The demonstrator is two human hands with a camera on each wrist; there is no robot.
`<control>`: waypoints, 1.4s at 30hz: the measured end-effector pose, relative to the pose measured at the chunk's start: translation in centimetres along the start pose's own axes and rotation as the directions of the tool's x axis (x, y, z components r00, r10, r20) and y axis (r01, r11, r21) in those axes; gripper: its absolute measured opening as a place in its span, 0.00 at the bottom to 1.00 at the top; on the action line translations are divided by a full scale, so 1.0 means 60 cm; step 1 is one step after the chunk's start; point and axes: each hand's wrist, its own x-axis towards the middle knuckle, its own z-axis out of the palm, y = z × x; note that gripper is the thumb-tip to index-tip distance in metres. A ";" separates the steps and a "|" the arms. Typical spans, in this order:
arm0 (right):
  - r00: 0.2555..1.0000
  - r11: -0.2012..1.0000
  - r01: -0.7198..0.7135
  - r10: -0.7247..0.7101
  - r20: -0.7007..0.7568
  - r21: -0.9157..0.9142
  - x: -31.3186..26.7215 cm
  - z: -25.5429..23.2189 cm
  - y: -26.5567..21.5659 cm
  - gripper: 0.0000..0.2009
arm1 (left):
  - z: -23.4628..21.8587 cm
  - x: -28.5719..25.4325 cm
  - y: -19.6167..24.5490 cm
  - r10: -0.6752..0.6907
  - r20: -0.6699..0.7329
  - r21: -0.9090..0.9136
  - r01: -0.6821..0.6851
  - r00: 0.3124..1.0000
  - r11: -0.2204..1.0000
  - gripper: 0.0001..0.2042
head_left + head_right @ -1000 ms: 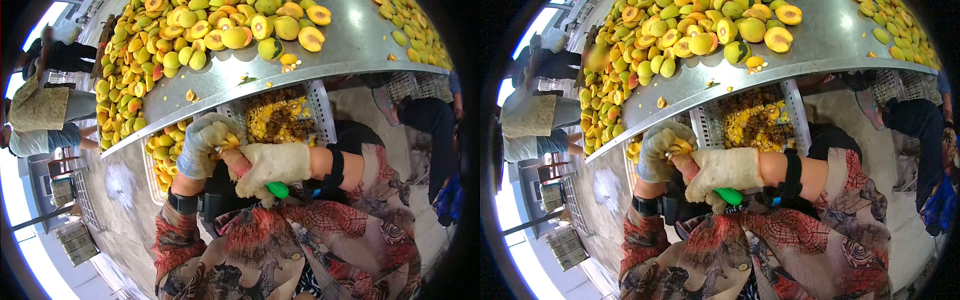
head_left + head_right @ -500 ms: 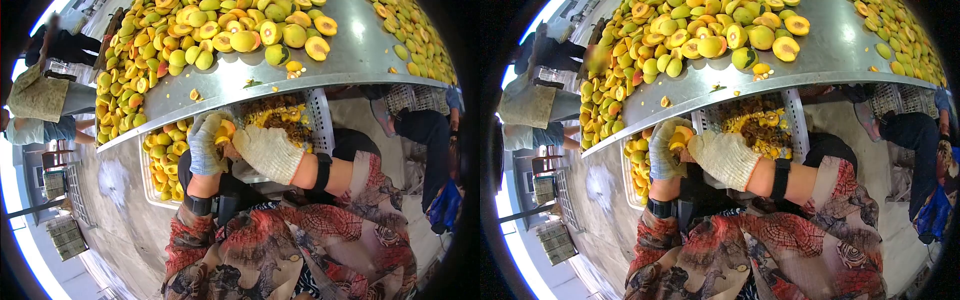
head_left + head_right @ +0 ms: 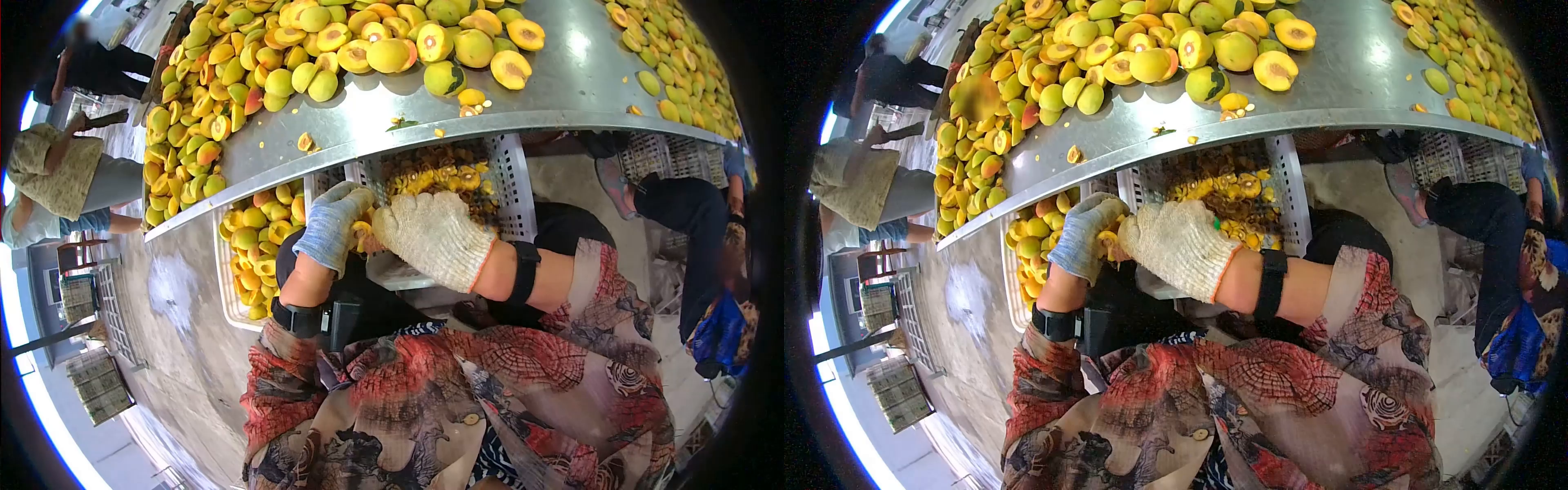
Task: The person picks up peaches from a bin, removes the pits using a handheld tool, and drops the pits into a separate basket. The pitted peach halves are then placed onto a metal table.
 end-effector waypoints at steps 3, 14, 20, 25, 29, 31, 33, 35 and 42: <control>0.996 0.998 0.057 -0.059 -0.064 -0.034 0.002 -0.002 0.005 0.07 | 0.006 0.003 -0.005 -0.020 -0.105 -0.041 0.016 0.994 0.999 0.07; 0.983 0.994 -0.106 0.107 0.148 -0.017 -0.001 -0.017 0.032 0.12 | -0.112 -0.064 -0.002 0.475 -0.323 0.339 -0.368 0.818 0.866 0.11; 0.965 0.990 -0.142 0.142 0.220 -0.017 -0.012 -0.030 0.046 0.06 | -0.280 -0.049 -0.093 0.294 -0.559 0.462 -0.003 0.775 0.887 0.22; 0.971 0.993 -0.120 0.120 0.208 -0.009 -0.012 -0.027 0.044 0.06 | -0.166 0.052 0.049 0.483 -0.406 0.605 -0.168 0.776 0.778 0.28; 0.959 0.985 -0.145 0.117 0.256 0.093 -0.012 -0.024 0.050 0.07 | -0.091 0.172 0.149 0.574 -0.180 0.888 -0.120 0.799 0.445 0.34; 0.954 0.975 -0.189 0.153 0.259 0.120 -0.010 -0.025 0.050 0.06 | -0.066 0.232 0.183 0.442 -0.089 0.935 -0.078 0.893 0.346 0.35; 0.937 0.965 -0.229 0.183 0.297 0.128 -0.004 -0.035 0.053 0.07 | -0.036 0.279 0.207 0.402 0.048 0.983 -0.115 0.914 0.145 0.35; 0.919 0.971 -0.203 0.143 0.367 0.129 -0.001 -0.038 0.056 0.08 | -0.013 0.319 0.208 0.458 0.181 0.979 -0.202 0.870 -0.003 0.31; 0.953 0.964 -0.192 0.138 0.271 0.185 0.001 -0.054 0.059 0.14 | 0.023 0.368 0.235 0.279 0.146 0.984 -0.110 0.949 -0.140 0.19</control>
